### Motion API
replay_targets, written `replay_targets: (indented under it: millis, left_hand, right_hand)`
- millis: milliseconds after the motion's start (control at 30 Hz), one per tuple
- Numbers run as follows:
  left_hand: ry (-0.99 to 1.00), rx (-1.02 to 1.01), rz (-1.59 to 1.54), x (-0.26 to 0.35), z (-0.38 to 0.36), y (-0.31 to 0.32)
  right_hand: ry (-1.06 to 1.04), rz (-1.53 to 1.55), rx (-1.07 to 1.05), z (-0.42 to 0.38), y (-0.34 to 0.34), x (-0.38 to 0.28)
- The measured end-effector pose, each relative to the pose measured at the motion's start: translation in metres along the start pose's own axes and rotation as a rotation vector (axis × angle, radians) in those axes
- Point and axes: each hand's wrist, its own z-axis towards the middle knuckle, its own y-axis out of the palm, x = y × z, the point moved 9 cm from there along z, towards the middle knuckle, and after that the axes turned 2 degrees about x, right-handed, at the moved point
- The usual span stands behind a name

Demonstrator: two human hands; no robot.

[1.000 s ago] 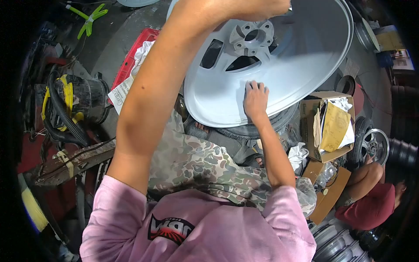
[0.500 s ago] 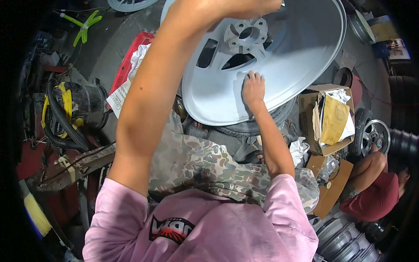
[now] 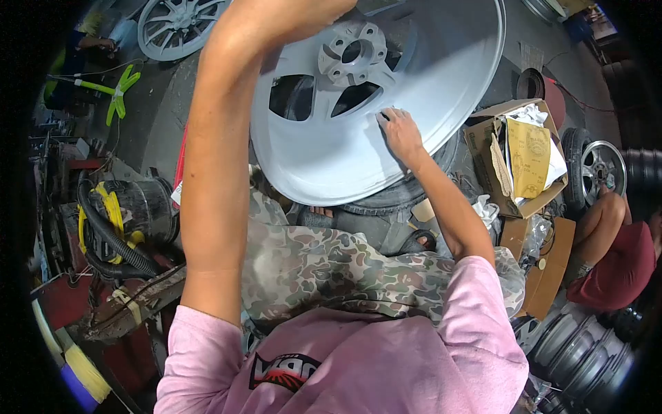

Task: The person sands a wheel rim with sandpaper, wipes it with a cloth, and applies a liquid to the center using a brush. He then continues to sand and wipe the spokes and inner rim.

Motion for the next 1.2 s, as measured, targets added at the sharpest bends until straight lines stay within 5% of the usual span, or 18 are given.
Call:
replay_targets:
  millis: [100,167,233,367,500,600,800,933,1067,1200]
  left_hand:
    - [-0.056,-0.041,0.007,0.001,0.000,-0.004]
    - [0.081,0.007,-0.010,0.009,-0.001,-0.005]
    - [0.043,0.002,-0.016,0.004,-0.001,-0.001]
    - [-0.018,-0.001,-0.044,0.000,-0.001,-0.004]
    - [0.045,-0.006,-0.062,0.006,0.001,-0.003]
    - [-0.140,-0.065,-0.047,-0.006,0.000,-0.002]
    - [0.099,0.024,-0.095,0.011,0.001,-0.011]
    - [-0.161,-0.084,-0.086,-0.010,-0.005,-0.003]
    - [0.041,0.021,-0.013,0.001,-0.002,-0.002]
    - [0.017,0.051,-0.013,0.003,-0.006,-0.009]
  right_hand:
    - [-0.085,0.155,0.020,-0.010,0.005,-0.055]
    - [-0.053,0.181,-0.076,-0.010,0.007,-0.045]
    - [0.010,0.100,0.058,-0.003,0.000,-0.006]
    - [-0.023,0.258,-0.041,-0.011,0.014,-0.062]
    - [0.053,0.091,0.032,0.001,-0.002,-0.009]
    - [-0.031,0.088,0.097,-0.010,0.008,-0.046]
    - [0.069,0.083,-0.047,0.004,0.009,-0.016]
    - [-0.038,0.155,0.090,-0.022,0.000,-0.052]
    - [0.087,0.041,-0.057,0.012,0.016,-0.023]
    - [-0.017,0.177,0.099,-0.022,0.008,-0.048]
